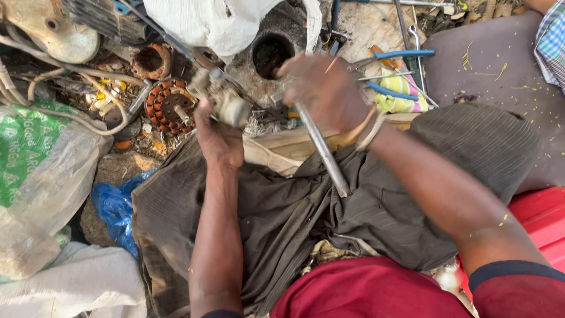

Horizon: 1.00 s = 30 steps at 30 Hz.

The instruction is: The person disassembles a small mechanical component using a hammer, screwdriver, and pliers. They strike the part to loosen it, pry out a circular piece, and then use pliers to remove a small metal ring from the assembly.

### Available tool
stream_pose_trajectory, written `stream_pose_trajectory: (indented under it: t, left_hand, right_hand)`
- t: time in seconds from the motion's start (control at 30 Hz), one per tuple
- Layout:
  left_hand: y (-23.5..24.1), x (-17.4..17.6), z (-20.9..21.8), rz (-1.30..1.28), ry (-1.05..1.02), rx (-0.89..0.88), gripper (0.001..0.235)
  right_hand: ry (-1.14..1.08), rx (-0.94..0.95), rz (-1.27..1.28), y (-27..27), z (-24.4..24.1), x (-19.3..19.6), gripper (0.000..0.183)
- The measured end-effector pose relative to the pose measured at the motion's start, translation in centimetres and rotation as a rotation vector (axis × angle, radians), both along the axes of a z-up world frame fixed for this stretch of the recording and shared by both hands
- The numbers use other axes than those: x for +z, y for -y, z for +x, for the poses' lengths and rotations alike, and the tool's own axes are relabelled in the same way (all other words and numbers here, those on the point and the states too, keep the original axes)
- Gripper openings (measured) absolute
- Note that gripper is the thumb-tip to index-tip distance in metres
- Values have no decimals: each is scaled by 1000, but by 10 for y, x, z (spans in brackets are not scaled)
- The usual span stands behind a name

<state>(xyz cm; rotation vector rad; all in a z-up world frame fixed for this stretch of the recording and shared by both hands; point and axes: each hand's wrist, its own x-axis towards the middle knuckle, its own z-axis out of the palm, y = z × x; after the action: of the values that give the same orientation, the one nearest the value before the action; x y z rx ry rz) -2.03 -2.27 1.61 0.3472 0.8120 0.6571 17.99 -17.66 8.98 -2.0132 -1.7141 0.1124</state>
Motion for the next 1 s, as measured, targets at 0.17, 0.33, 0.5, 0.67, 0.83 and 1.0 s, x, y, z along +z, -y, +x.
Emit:
stream_pose_trajectory:
  t: [0.17,0.33,0.5,0.67,0.83,1.0]
  left_hand:
    - [-16,-6,-3,67,158,55,65]
    - [-15,-18,7,96,109,46,59]
    - [-12,-28,7,32,112,43,59]
    - [-20,-33,9,-25,-1,79,59]
    - [-21,-38,7,9,57,69,59]
    - [-30,-37,11,25,115,90,72]
  right_hand:
    - [-45,-513,-617,31,102,-40,22]
    - [312,-225,-800,47,84,-127,24]
    - [278,-259,-778,44,78,-129,31]
    - [146,-428,-509,27,81,-50,56]
    - [-185,-306,382,53,56,46,39]
    - [-763,-505,465,78,3,80,35]
